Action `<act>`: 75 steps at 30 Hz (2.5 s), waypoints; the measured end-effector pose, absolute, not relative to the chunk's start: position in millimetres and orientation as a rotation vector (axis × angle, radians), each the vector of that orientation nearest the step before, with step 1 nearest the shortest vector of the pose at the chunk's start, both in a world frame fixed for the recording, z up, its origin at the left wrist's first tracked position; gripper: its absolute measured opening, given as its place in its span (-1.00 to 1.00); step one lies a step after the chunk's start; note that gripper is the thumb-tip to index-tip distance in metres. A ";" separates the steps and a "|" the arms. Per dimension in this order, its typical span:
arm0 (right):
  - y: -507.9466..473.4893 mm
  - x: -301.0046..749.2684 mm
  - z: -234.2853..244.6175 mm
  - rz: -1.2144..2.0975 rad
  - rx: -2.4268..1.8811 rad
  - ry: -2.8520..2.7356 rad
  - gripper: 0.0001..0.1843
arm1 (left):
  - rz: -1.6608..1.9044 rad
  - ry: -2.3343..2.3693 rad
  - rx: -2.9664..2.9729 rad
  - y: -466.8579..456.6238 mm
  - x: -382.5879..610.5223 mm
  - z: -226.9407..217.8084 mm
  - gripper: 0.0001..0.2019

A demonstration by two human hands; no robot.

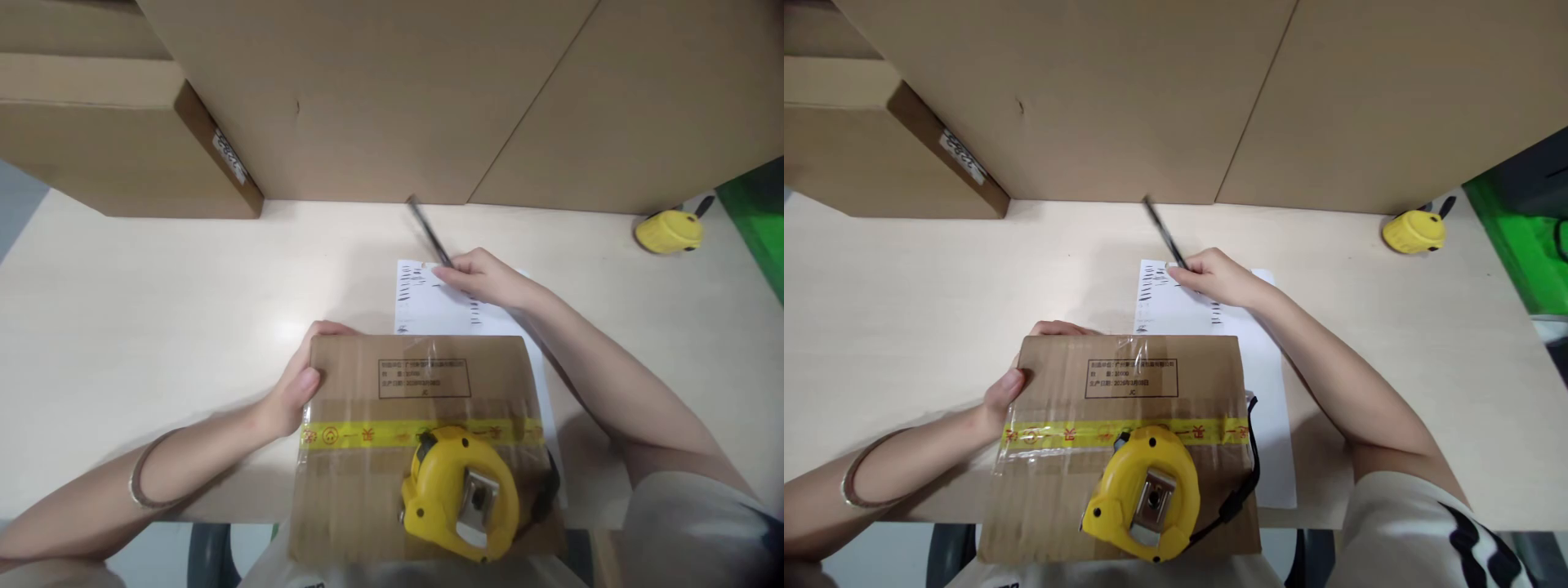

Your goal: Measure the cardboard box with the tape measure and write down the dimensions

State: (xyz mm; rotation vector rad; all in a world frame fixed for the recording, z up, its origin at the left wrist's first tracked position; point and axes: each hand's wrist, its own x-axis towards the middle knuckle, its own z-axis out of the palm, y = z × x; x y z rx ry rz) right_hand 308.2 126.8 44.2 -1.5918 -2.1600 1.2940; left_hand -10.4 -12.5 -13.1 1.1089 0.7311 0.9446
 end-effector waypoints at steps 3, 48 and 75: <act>115.1 320.3 60.9 1.148 -1.710 -2.396 -0.36 | 0.959 0.745 1.154 -10.5 -14.1 -17.8 -0.34; -4.6 203.3 144.3 0.840 -1.044 -2.556 -0.75 | 1.014 0.695 1.420 5.7 -31.9 8.6 -0.41; -34.5 379.0 147.5 0.656 -1.411 -2.294 -0.50 | 1.052 0.704 1.726 11.5 -44.9 2.8 -0.63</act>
